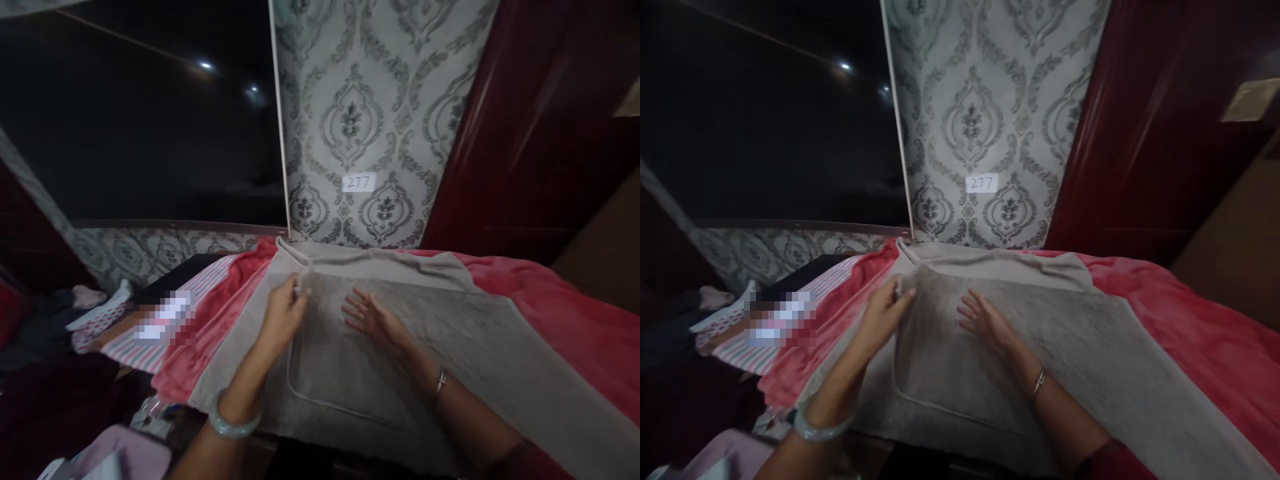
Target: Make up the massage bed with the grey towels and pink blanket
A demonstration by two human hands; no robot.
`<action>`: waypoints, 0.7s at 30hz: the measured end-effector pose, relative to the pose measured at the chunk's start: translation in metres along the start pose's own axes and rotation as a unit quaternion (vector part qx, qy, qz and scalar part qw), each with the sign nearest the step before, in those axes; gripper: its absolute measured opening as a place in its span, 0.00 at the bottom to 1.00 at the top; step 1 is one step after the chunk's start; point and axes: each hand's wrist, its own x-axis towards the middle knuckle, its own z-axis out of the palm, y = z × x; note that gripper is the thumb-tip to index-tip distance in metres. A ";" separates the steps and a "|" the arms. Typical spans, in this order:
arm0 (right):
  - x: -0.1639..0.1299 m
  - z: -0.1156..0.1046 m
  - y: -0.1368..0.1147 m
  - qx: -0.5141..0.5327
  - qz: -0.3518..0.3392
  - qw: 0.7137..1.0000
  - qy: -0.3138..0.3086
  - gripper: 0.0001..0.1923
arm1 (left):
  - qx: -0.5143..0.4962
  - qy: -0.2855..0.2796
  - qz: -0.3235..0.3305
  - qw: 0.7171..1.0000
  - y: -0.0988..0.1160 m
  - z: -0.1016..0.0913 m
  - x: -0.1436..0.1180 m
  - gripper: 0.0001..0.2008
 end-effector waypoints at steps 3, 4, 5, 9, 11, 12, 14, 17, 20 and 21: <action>-0.017 -0.040 -0.008 0.007 -0.022 0.998 0.052 0.41 | 0.133 -0.173 0.109 0.970 0.039 0.059 -0.025 0.12; -0.025 -0.050 -0.006 -0.002 -0.018 0.998 0.062 0.43 | 0.162 -0.228 0.147 0.949 0.044 0.077 -0.038 0.12; -0.032 -0.058 -0.003 -0.013 -0.009 0.997 0.070 0.45 | 0.183 -0.281 0.179 0.925 0.045 0.095 -0.051 0.13; -0.052 -0.071 0.018 0.006 0.026 0.995 0.098 0.44 | 0.241 -0.395 0.231 0.856 0.029 0.139 -0.094 0.14; -0.053 -0.070 0.025 0.027 0.026 0.994 0.106 0.40 | 0.264 -0.397 0.239 0.846 0.023 0.144 -0.103 0.15; -0.051 -0.069 0.027 0.031 0.020 0.993 0.116 0.39 | 0.272 -0.393 0.240 0.845 0.023 0.143 -0.104 0.15; -0.042 -0.070 0.024 0.030 -0.001 0.988 0.148 0.37 | 0.280 -0.380 0.235 0.850 0.026 0.139 -0.102 0.16; -0.020 -0.080 0.009 0.030 -0.037 0.979 0.200 0.36 | 0.283 -0.321 0.239 0.872 0.037 0.134 -0.095 0.15; -0.004 -0.097 -0.002 0.028 -0.056 0.971 0.229 0.37 | 0.282 -0.260 0.283 0.879 0.042 0.147 -0.091 0.14; -0.003 -0.103 -0.002 0.025 -0.057 0.969 0.241 0.37 | 0.288 -0.259 0.293 0.874 0.042 0.154 -0.092 0.12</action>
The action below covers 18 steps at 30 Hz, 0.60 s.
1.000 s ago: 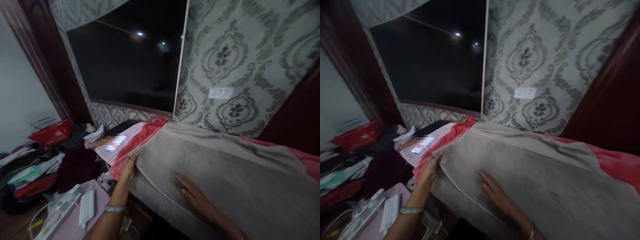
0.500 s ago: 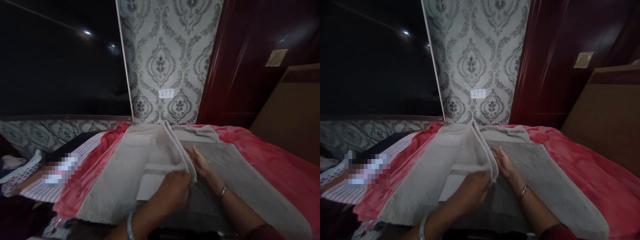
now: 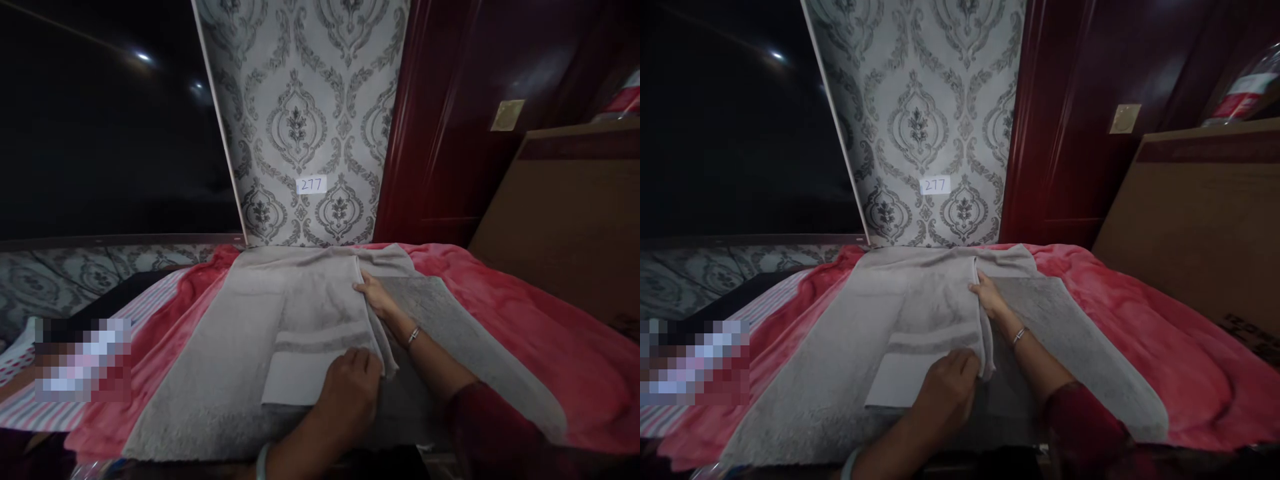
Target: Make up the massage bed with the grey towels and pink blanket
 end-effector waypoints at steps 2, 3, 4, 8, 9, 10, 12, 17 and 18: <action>0.001 -0.010 0.006 -0.016 0.009 1.000 0.026 0.35 | 0.020 -0.033 0.013 0.999 0.005 0.016 0.006 0.08; -0.001 -0.015 0.011 -0.028 0.019 0.999 0.038 0.34 | 0.031 -0.050 0.019 0.998 0.007 0.025 0.008 0.05; -0.004 -0.019 0.017 -0.040 0.031 0.997 0.050 0.32 | 0.039 -0.059 0.026 0.997 0.009 0.034 0.008 0.04; -0.011 -0.028 0.039 -0.092 0.058 0.990 0.089 0.25 | 0.065 -0.013 0.046 0.997 0.013 0.061 0.003 0.04; -0.010 -0.028 0.042 -0.106 0.061 0.988 0.096 0.23 | 0.069 -0.004 0.047 0.996 0.014 0.065 0.002 0.04; -0.008 -0.028 0.043 -0.124 0.063 0.985 0.102 0.22 | 0.070 -0.002 0.051 0.996 0.015 0.067 0.001 0.04; 0.000 -0.026 0.045 -0.166 0.067 0.977 0.114 0.20 | 0.059 -0.009 0.060 0.996 0.017 0.065 0.000 0.04; 0.011 -0.025 0.046 -0.279 0.066 0.947 0.143 0.20 | -0.124 0.003 0.078 0.989 0.003 0.027 -0.010 0.06; 0.010 -0.025 0.046 -0.298 0.064 0.941 0.146 0.21 | -0.167 0.034 0.065 0.983 -0.007 0.017 -0.015 0.07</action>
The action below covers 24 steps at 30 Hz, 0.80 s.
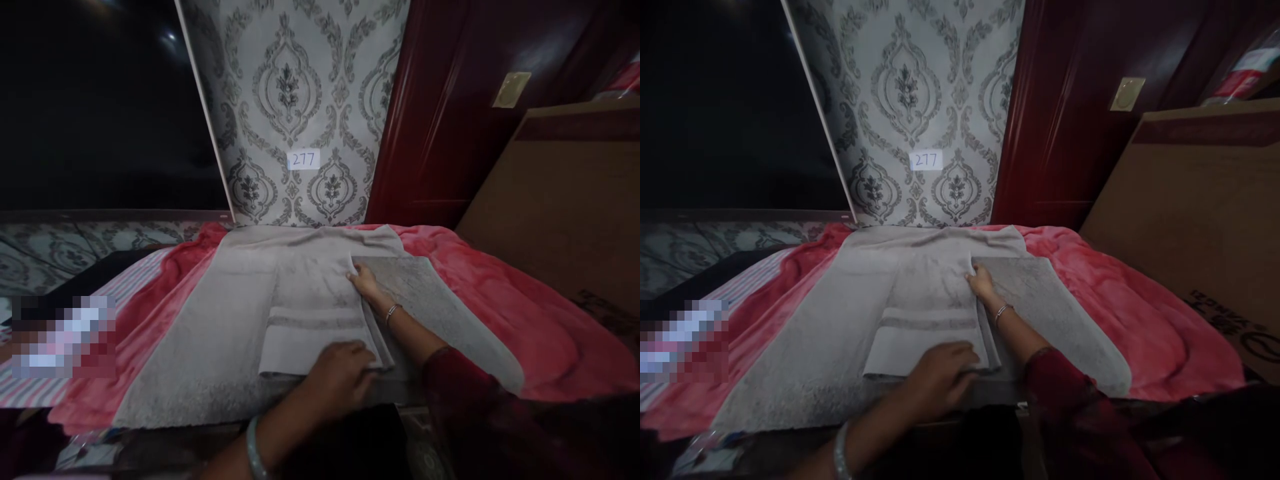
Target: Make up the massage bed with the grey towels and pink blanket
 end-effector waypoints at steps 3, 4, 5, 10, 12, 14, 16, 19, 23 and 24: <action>-0.003 -0.001 0.001 -0.050 -0.008 0.999 0.011 0.23 | -0.036 0.147 -0.092 0.984 -0.033 -0.043 -0.023 0.11; -0.004 -0.001 0.000 -0.064 -0.011 0.998 0.013 0.24 | -0.029 0.188 -0.147 0.971 -0.047 -0.055 -0.033 0.12; -0.005 -0.001 -0.001 -0.077 -0.014 0.997 0.013 0.24 | -0.025 0.216 -0.212 0.953 -0.060 -0.064 -0.043 0.13; -0.008 -0.002 -0.006 -0.145 -0.025 0.989 0.006 0.24 | -0.144 0.148 -0.415 0.886 -0.097 -0.069 -0.084 0.28; -0.009 -0.005 -0.008 -0.179 -0.031 0.983 -0.004 0.25 | -0.177 0.131 -0.429 0.876 -0.096 -0.058 -0.090 0.31; -0.010 -0.009 -0.013 -0.215 -0.045 0.975 -0.013 0.27 | -0.188 0.137 -0.441 0.867 -0.094 -0.047 -0.091 0.35; -0.010 -0.013 -0.022 -0.251 -0.069 0.965 -0.018 0.33 | -0.211 0.149 -0.451 0.855 -0.093 -0.039 -0.089 0.41; -0.004 -0.009 -0.046 -0.290 -0.129 0.948 -0.033 0.38 | -0.267 0.175 -0.463 0.826 -0.096 -0.037 -0.088 0.51; 0.014 0.021 -0.081 -0.313 -0.200 0.924 -0.096 0.35 | -0.407 0.180 -0.490 0.750 -0.099 -0.044 -0.097 0.59; 0.020 0.030 -0.088 -0.318 -0.208 0.918 -0.114 0.36 | -0.435 0.178 -0.490 0.734 -0.099 -0.046 -0.101 0.59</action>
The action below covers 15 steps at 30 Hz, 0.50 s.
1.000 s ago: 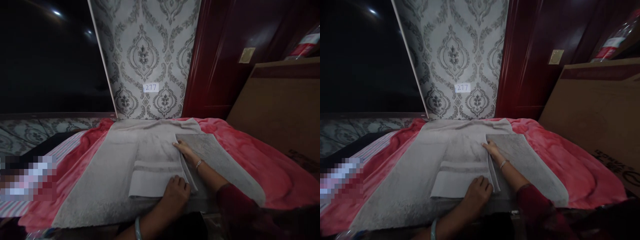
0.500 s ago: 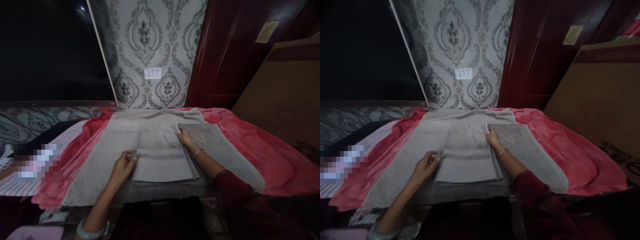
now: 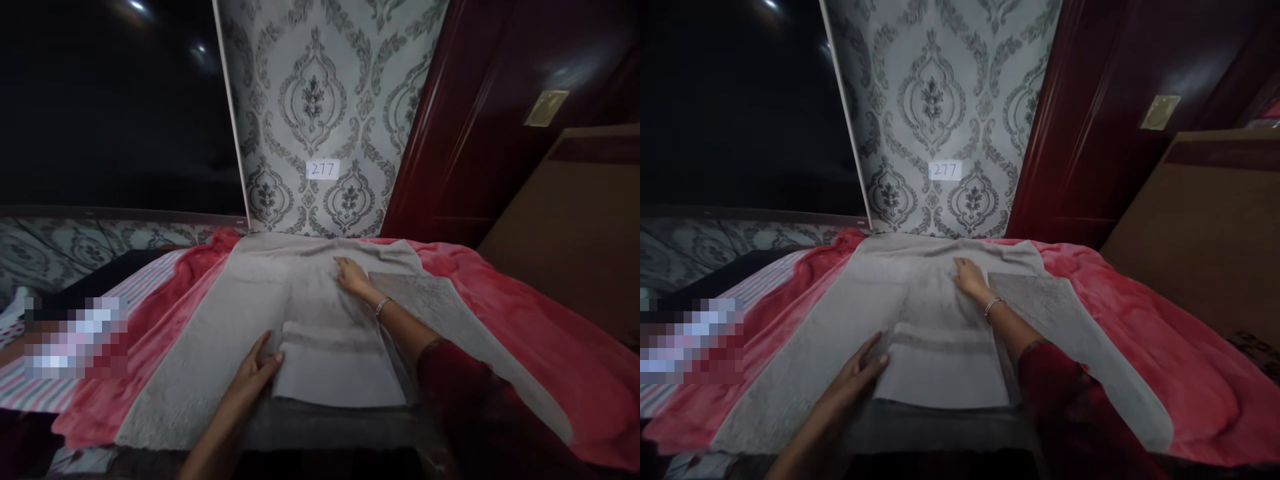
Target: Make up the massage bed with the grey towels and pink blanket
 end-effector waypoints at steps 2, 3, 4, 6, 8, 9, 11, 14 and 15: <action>0.019 0.006 -0.011 -0.006 -0.017 0.999 -0.036 0.37 | -0.023 -0.020 -0.007 1.000 -0.002 -0.004 -0.002 0.58; 0.027 0.009 -0.014 -0.009 -0.019 0.998 -0.055 0.38 | -0.021 -0.028 -0.007 0.999 -0.004 -0.004 -0.003 0.59; 0.035 0.011 -0.015 -0.013 -0.018 0.997 -0.075 0.38 | -0.015 -0.039 -0.007 0.999 -0.006 -0.003 -0.002 0.61; 0.048 0.014 -0.014 -0.019 -0.011 0.994 -0.110 0.37 | -0.005 -0.057 0.011 0.998 -0.011 0.002 0.001 0.61; 0.059 0.015 -0.009 -0.023 -0.004 0.991 -0.130 0.35 | -0.002 -0.061 0.058 0.996 -0.017 0.009 0.004 0.55; 0.062 0.015 -0.006 -0.024 -0.002 0.991 -0.134 0.33 | 0.007 -0.058 0.085 0.995 -0.019 0.013 0.005 0.50; 0.065 0.016 -0.002 -0.023 -0.003 0.991 -0.129 0.28 | 0.047 -0.045 0.123 0.990 -0.023 0.019 0.004 0.43; 0.057 0.019 0.002 -0.014 -0.015 0.995 -0.097 0.20 | 0.108 -0.018 0.141 0.984 -0.027 0.027 0.001 0.41; 0.053 0.019 0.003 -0.010 -0.021 0.996 -0.084 0.19 | 0.114 -0.010 0.146 0.983 -0.027 0.029 0.000 0.41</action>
